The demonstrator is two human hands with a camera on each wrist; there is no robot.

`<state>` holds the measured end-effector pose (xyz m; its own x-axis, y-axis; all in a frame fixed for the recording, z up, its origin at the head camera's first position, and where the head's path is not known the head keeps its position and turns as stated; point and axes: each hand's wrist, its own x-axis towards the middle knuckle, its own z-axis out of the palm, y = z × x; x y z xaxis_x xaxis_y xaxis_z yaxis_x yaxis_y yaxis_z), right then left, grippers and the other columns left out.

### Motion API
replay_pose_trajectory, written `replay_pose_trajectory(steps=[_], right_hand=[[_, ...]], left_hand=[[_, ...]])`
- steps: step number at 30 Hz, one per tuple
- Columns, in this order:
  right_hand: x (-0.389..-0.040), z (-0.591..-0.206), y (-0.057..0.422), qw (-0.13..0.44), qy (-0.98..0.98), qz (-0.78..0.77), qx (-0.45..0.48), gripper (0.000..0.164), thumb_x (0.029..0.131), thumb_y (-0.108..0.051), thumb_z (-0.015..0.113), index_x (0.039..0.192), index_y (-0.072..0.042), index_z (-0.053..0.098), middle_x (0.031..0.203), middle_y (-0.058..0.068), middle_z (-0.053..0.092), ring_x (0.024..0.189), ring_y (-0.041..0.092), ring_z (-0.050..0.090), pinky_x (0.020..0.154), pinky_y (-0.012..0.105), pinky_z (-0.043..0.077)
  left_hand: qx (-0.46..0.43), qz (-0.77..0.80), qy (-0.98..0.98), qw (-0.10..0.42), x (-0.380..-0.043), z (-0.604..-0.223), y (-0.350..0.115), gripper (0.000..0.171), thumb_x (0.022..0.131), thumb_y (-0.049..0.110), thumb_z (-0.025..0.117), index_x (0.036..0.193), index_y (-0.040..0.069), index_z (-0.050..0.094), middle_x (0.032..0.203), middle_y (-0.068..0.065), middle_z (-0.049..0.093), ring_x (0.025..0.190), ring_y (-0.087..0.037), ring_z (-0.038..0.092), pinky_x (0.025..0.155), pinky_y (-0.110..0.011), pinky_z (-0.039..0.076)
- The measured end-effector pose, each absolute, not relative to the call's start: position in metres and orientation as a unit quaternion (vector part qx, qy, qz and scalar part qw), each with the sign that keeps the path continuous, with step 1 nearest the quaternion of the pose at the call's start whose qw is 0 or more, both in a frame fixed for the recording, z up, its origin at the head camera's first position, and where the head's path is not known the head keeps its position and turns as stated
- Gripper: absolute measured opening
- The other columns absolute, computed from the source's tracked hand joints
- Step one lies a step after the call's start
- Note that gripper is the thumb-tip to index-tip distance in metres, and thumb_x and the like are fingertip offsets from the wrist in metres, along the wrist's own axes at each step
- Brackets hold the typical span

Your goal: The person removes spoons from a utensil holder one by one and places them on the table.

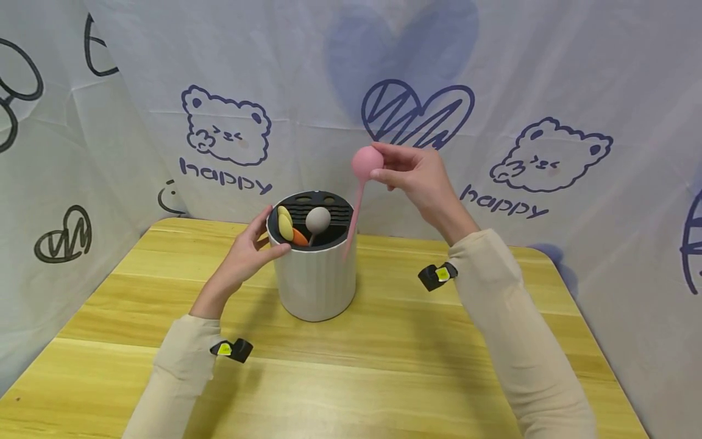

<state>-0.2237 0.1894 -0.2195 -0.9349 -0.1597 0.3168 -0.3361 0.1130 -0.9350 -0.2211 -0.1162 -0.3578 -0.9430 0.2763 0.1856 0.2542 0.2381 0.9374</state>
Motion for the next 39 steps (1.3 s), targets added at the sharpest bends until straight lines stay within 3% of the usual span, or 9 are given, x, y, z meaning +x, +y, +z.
replay_pose_trajectory(steps=[22,33,39], right_hand=[[-0.226,-0.309,0.232,-0.038,-0.792,0.606,0.064,0.05,0.087,-0.007,0.072,0.132,0.006,0.055,0.106,-0.001,0.067,0.088,0.015,0.058,0.074,0.023,0.051],[-0.221,-0.354,0.233,-0.067,-0.79,0.607,0.052,0.046,0.087,0.0,0.068,0.13,0.011,0.054,0.108,0.009,0.067,0.081,0.01,0.06,0.068,0.023,0.052],[-0.22,-0.379,0.231,-0.083,-0.796,0.598,0.042,0.046,0.088,-0.002,0.068,0.131,0.008,0.055,0.122,0.021,0.062,0.086,0.01,0.06,0.07,0.023,0.053]], left_hand=[[0.165,0.589,0.791,0.013,-0.222,-0.355,-0.116,0.088,0.089,0.021,0.069,0.156,0.009,0.014,0.158,-0.012,0.019,0.143,-0.027,0.021,0.114,-0.043,0.024],[0.168,0.593,0.788,0.007,-0.22,-0.356,-0.115,0.087,0.089,0.02,0.069,0.156,0.01,0.014,0.159,-0.012,0.018,0.144,-0.028,0.02,0.114,-0.044,0.024],[0.167,0.593,0.788,0.006,-0.221,-0.357,-0.114,0.087,0.088,0.02,0.069,0.155,0.009,0.015,0.159,-0.011,0.018,0.144,-0.027,0.021,0.114,-0.043,0.024]])
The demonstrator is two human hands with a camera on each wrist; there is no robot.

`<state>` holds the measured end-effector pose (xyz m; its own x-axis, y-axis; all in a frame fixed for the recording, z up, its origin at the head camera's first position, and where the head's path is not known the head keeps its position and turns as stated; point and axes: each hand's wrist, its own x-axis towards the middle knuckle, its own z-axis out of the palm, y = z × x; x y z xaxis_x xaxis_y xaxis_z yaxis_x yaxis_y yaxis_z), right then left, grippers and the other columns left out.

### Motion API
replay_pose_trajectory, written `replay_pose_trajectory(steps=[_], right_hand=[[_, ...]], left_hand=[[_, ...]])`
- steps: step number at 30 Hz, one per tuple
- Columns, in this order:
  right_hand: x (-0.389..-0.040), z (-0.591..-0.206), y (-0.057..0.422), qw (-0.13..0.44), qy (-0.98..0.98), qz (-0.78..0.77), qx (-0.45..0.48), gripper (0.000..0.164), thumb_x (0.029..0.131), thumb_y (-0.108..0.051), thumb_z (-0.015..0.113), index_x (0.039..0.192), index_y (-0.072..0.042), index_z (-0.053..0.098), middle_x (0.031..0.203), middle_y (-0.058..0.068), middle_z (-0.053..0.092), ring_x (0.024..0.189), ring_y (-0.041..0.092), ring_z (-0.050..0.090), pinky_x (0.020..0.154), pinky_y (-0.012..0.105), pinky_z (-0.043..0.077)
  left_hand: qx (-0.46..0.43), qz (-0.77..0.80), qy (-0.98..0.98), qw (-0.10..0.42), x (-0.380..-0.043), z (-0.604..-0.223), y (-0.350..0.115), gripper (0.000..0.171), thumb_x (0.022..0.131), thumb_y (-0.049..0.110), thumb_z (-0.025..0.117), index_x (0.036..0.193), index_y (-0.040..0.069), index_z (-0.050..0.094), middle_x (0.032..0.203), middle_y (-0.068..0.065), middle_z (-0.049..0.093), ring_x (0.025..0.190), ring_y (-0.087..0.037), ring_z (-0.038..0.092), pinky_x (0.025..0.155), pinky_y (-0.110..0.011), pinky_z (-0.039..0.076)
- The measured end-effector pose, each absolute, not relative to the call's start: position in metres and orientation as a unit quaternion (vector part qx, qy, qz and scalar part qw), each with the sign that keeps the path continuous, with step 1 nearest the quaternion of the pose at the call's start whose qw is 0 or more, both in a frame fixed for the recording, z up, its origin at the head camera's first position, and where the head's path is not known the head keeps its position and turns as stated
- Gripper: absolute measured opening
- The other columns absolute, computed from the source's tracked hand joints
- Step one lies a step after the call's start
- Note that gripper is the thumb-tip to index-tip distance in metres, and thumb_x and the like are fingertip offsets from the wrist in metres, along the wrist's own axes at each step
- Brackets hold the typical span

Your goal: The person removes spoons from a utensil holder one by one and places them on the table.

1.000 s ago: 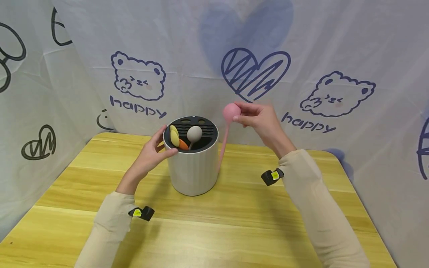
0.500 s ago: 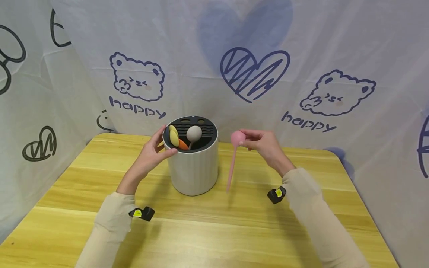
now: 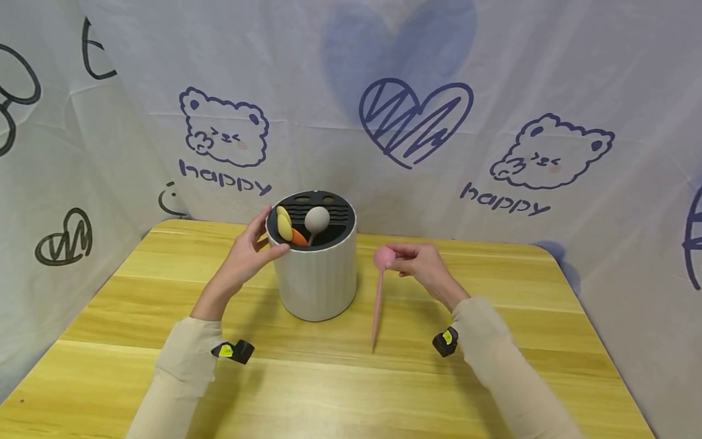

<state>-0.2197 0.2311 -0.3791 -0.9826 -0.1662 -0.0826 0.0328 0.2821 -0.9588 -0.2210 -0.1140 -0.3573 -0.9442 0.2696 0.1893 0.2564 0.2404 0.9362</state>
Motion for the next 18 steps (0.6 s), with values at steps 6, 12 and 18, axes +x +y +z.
replay_pose_trajectory(steps=[6,12,18], right_hand=[[-0.221,-0.397,0.23,0.097,0.804,-0.585,-0.03,0.046,0.09,-0.005,0.067,0.133,0.005,0.054,0.128,0.023,0.058,0.093,0.016,0.059,0.078,0.028,0.053],[-0.222,-0.405,0.23,0.112,0.803,-0.584,-0.016,0.049,0.087,0.0,0.068,0.134,0.005,0.053,0.123,0.022,0.061,0.091,0.017,0.059,0.077,0.029,0.053],[-0.221,-0.412,0.229,0.119,0.803,-0.584,-0.011,0.05,0.085,0.002,0.069,0.133,0.006,0.054,0.116,0.021,0.065,0.088,0.013,0.061,0.074,0.027,0.053]], left_hand=[[0.167,0.596,0.786,0.004,-0.221,-0.358,-0.115,0.087,0.088,0.02,0.069,0.155,0.008,0.015,0.159,-0.011,0.017,0.144,-0.028,0.02,0.114,-0.044,0.024],[0.17,0.596,0.785,0.002,-0.221,-0.359,-0.115,0.087,0.088,0.021,0.069,0.155,0.009,0.015,0.159,-0.011,0.017,0.143,-0.028,0.021,0.114,-0.044,0.025],[0.167,0.597,0.785,0.003,-0.222,-0.36,-0.115,0.087,0.088,0.022,0.07,0.156,0.01,0.016,0.159,-0.011,0.018,0.143,-0.028,0.021,0.114,-0.044,0.025]])
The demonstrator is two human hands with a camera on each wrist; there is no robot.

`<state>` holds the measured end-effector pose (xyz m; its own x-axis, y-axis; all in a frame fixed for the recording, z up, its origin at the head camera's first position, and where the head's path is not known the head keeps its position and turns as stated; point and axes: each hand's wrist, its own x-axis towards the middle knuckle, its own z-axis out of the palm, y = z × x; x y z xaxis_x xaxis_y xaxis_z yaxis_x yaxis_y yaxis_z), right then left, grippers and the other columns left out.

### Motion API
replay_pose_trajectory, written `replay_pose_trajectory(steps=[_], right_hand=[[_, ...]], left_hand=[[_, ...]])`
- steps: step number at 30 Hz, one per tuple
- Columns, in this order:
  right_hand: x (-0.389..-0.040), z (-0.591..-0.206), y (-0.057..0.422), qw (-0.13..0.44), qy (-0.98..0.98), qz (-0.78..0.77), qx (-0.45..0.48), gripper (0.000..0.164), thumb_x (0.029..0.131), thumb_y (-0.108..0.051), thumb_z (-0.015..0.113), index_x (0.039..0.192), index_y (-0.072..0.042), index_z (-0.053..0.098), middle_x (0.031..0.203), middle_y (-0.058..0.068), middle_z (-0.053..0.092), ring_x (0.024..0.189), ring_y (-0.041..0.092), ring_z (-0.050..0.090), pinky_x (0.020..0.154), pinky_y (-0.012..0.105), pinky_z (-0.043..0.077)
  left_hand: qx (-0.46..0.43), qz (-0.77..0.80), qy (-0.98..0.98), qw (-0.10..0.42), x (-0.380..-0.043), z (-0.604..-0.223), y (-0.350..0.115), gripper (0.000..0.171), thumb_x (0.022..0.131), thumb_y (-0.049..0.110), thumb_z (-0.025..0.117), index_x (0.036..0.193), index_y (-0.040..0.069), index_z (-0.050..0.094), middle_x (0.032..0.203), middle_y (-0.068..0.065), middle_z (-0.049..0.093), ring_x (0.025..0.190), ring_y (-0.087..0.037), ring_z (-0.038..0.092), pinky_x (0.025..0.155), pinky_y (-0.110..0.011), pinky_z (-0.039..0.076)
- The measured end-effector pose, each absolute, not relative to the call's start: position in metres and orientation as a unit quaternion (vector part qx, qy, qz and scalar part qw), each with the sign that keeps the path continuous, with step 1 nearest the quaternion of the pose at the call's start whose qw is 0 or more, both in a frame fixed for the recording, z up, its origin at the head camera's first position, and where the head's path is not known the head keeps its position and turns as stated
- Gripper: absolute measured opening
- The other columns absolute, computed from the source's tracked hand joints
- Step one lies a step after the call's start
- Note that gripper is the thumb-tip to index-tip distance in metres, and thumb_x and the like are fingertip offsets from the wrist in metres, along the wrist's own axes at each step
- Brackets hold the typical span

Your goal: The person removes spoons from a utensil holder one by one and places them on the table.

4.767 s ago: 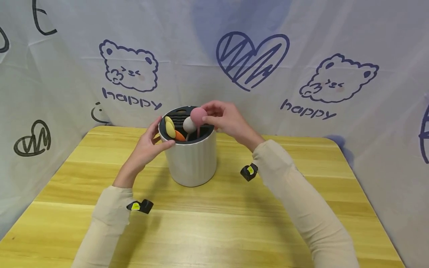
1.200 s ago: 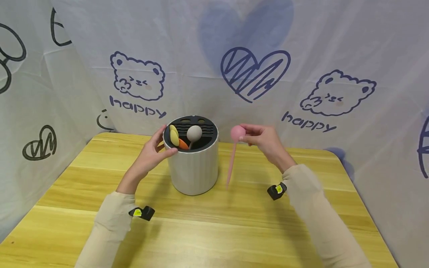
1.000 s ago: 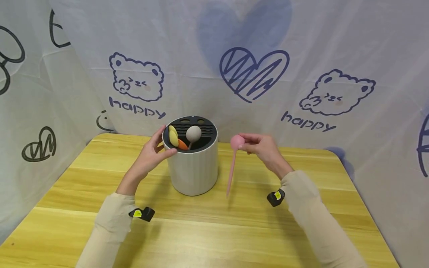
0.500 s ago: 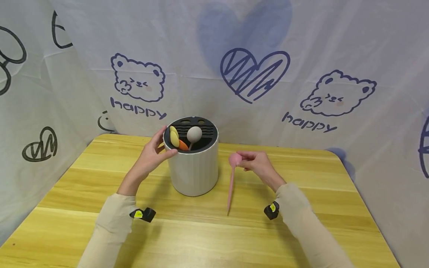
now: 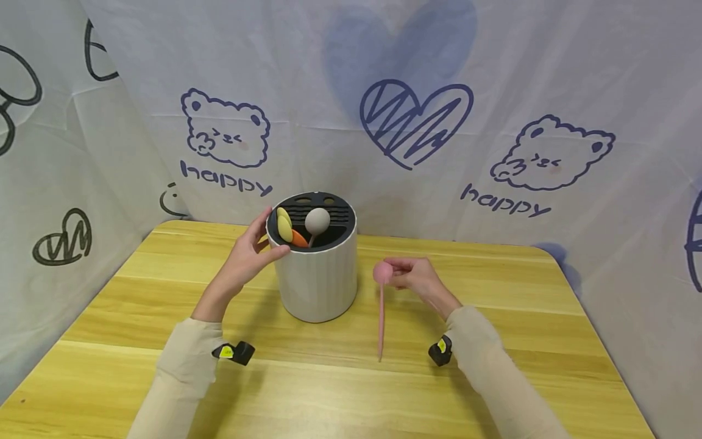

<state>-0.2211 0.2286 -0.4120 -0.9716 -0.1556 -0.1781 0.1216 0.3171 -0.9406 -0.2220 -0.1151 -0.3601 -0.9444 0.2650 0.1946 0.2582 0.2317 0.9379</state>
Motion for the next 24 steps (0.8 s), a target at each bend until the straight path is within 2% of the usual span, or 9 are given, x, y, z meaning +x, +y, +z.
replay_pose_trajectory(steps=[9,16,24], right_hand=[[-0.221,-0.427,0.226,0.127,0.799,-0.587,-0.028,0.049,0.085,0.002,0.069,0.13,0.011,0.053,0.116,0.023,0.064,0.093,0.014,0.062,0.078,0.029,0.055],[-0.224,-0.435,0.229,0.134,0.808,-0.573,-0.031,0.047,0.087,0.0,0.068,0.13,0.012,0.053,0.111,0.022,0.065,0.088,0.015,0.061,0.078,0.032,0.055],[-0.226,-0.444,0.231,0.14,0.82,-0.555,-0.02,0.045,0.089,-0.005,0.068,0.13,0.009,0.054,0.112,0.02,0.064,0.089,0.017,0.06,0.078,0.029,0.054]], left_hand=[[0.164,0.6,0.783,0.001,-0.221,-0.359,-0.116,0.088,0.087,0.022,0.071,0.156,0.012,0.016,0.159,-0.01,0.019,0.143,-0.027,0.022,0.113,-0.043,0.026],[0.167,0.601,0.782,0.003,-0.22,-0.359,-0.115,0.087,0.088,0.022,0.07,0.156,0.012,0.016,0.159,-0.01,0.019,0.143,-0.027,0.021,0.114,-0.043,0.025],[0.168,0.603,0.78,0.004,-0.221,-0.359,-0.114,0.086,0.089,0.02,0.069,0.156,0.011,0.016,0.159,-0.01,0.018,0.144,-0.027,0.021,0.114,-0.043,0.024]])
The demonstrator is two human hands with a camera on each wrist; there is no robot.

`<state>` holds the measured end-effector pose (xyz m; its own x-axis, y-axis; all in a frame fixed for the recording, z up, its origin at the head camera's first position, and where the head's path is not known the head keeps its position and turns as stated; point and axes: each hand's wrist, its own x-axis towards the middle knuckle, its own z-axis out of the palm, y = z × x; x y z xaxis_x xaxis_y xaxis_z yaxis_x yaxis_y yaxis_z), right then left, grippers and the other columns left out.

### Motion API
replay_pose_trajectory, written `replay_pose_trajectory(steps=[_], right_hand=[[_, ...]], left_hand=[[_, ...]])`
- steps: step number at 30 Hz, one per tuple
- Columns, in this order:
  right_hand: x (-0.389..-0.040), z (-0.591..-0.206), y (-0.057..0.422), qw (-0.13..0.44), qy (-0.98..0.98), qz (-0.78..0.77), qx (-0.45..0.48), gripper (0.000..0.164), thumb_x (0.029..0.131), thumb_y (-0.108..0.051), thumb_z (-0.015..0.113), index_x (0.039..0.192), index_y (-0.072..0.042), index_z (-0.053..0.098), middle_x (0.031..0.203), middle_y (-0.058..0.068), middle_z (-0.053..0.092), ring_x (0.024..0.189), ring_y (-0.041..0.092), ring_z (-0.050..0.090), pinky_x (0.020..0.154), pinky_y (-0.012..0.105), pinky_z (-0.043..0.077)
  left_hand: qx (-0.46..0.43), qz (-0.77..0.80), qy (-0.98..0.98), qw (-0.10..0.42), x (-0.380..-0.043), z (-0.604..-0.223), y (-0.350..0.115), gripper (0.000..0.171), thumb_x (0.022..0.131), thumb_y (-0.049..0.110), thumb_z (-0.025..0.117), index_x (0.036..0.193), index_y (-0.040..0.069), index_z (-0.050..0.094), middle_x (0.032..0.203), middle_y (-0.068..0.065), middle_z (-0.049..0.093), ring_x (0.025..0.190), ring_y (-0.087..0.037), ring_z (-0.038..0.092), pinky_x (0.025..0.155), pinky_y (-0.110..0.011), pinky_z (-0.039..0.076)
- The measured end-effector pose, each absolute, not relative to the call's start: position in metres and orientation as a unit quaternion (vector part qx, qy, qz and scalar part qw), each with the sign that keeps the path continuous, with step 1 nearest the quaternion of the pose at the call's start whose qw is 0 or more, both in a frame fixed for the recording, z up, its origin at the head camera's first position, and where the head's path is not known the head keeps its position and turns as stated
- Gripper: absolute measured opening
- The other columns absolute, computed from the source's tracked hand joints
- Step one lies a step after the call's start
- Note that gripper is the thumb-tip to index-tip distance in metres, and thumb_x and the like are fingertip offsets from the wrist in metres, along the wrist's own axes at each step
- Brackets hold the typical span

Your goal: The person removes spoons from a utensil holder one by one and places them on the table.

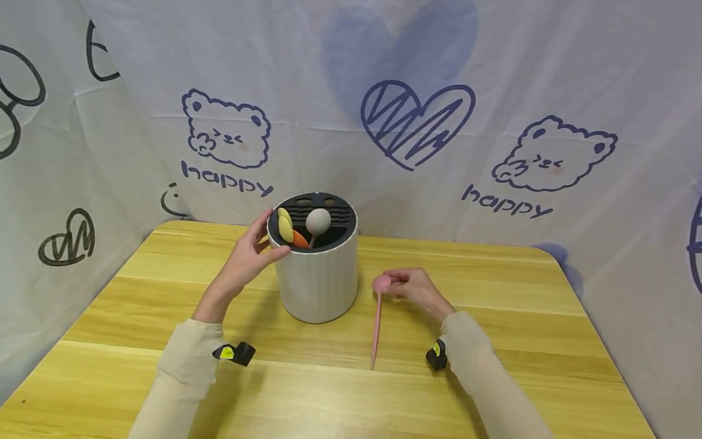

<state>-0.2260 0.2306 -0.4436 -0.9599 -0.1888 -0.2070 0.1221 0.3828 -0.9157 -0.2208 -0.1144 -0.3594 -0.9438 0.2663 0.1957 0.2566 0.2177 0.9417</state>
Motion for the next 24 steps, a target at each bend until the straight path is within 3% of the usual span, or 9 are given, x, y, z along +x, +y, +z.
replay_pose_trajectory(steps=[15,24], right_hand=[[-0.235,-0.46,0.229,0.151,0.845,-0.512,-0.034,0.047,0.088,-0.013,0.071,0.129,0.006,0.057,0.116,0.018,0.063,0.096,0.022,0.057,0.08,0.028,0.051],[-0.234,-0.46,0.226,0.144,0.857,-0.491,-0.058,0.044,0.087,-0.008,0.071,0.125,0.011,0.058,0.107,0.017,0.066,0.081,0.017,0.056,0.067,0.025,0.052]], left_hand=[[0.174,0.598,0.783,-0.005,-0.223,-0.361,-0.116,0.086,0.088,0.019,0.07,0.155,0.008,0.016,0.158,-0.011,0.02,0.143,-0.027,0.022,0.114,-0.044,0.025],[0.171,0.598,0.783,-0.004,-0.222,-0.36,-0.116,0.086,0.088,0.018,0.07,0.155,0.008,0.017,0.158,-0.01,0.021,0.143,-0.027,0.023,0.114,-0.044,0.025]])
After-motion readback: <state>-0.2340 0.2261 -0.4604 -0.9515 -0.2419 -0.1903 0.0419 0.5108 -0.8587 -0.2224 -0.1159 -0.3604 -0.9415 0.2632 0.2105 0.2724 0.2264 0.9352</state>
